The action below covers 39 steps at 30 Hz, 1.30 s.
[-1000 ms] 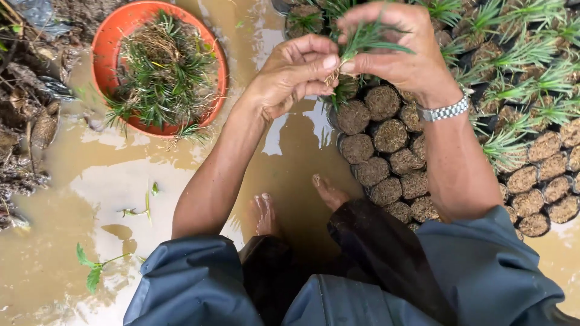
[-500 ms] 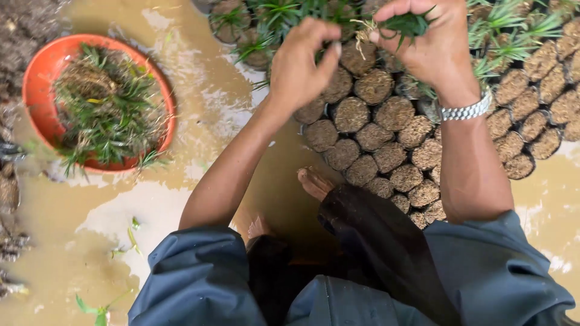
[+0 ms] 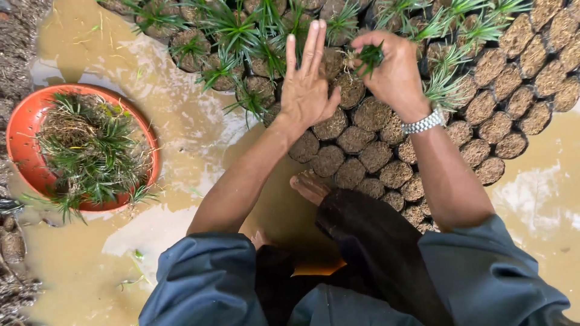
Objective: The person stands barefoot in shallow muddy water and repeatedly picks small grass seedlings from a red basin, rinses the roots, and plants them into empty soil-filled pots arranged in rows. The person continues this cycle of rinsing and planting for the duration of the clip.
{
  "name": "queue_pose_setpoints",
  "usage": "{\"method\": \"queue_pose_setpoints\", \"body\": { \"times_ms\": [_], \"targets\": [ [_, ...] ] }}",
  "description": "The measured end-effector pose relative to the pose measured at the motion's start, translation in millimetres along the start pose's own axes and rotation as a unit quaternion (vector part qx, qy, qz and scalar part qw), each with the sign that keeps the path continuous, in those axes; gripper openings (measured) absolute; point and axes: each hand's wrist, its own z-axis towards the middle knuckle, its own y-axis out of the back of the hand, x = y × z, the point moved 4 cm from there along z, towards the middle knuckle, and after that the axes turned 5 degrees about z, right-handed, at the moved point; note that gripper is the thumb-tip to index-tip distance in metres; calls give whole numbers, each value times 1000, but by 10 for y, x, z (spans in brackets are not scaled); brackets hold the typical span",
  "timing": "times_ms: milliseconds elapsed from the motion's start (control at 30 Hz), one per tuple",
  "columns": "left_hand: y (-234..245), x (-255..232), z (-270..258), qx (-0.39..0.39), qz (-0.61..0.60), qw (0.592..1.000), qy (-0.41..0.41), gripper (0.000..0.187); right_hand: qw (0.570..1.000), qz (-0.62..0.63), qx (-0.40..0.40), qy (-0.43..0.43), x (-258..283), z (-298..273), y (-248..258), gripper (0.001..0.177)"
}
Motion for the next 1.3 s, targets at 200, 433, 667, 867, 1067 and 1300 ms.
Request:
{"method": "queue_pose_setpoints", "body": {
  "times_ms": [200,433,667,867,1067,1300],
  "targets": [
    [-162,-26,26,-88,-259,961,40,76,1000,-6,-21,-8,-85,-62,-80,23],
    [-231,-47,117,49,-123,991,26,83,991,86,-5,-107,-39,-54,-204,31],
    [-291,12,207,16,-97,995,1,99,987,126,-35,-93,-207,-74,-326,29],
    [-427,21,254,5,-122,993,3,108,987,128,-46,-80,-194,-49,-429,33],
    [-391,62,364,44,-109,993,-9,99,995,58,-63,-54,-137,43,-491,27],
    [-411,98,343,62,-113,991,-28,95,996,-10,-43,-71,-119,74,-549,40]
  ]
}}
